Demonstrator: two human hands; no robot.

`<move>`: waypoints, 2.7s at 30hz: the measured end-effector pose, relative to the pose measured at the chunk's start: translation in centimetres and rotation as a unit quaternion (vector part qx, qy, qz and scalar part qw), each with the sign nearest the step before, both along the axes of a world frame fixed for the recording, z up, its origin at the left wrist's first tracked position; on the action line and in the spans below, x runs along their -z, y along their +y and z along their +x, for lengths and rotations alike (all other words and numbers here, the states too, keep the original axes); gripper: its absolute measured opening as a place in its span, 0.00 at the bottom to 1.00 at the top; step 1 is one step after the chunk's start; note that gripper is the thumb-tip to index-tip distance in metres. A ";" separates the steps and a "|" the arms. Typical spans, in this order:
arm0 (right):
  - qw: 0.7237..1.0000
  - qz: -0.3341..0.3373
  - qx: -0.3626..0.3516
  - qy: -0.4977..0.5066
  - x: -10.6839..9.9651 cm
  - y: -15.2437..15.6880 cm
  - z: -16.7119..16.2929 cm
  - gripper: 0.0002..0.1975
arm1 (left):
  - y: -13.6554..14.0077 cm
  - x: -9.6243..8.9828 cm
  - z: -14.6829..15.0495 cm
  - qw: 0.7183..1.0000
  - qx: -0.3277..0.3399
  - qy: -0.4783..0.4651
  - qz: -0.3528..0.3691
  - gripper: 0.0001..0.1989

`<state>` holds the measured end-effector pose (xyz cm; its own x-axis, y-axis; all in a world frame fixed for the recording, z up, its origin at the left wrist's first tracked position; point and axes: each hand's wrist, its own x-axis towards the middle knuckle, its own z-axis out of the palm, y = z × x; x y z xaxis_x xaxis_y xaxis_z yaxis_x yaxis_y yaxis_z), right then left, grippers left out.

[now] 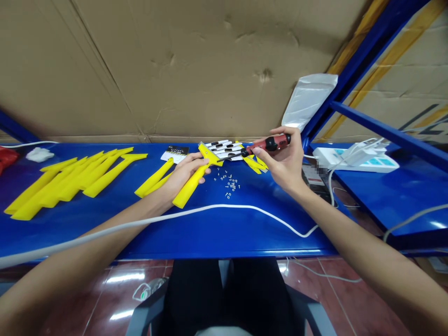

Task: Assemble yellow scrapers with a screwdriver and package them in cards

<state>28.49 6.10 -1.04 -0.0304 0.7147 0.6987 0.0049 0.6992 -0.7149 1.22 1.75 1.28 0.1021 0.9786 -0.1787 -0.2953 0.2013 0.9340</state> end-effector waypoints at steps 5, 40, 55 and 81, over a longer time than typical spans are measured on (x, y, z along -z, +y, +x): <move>1.000 0.004 -0.024 -0.007 -0.2 -0.2 0.0 0.33 | -0.3 -0.3 0.1 1.000 0.006 0.009 -0.004 0.16; 0.998 0.003 0.064 0.026 -0.6 0.0 -0.3 0.28 | 0.6 1.0 -0.5 0.999 0.027 -0.009 0.025 0.17; 0.999 -0.045 -0.001 0.016 -0.6 -0.4 -0.3 0.33 | 0.3 0.5 -0.2 1.000 0.006 0.000 0.006 0.19; 0.949 -0.190 0.044 0.246 0.3 2.4 1.2 0.26 | 0.5 -0.1 -0.4 0.999 0.027 -0.035 0.022 0.16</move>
<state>29.69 8.50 -1.31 0.3051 0.9024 0.3042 -0.3489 0.4032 -0.8460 0.83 2.22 1.39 0.1655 0.9781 -0.1258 -0.3498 0.1775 0.9199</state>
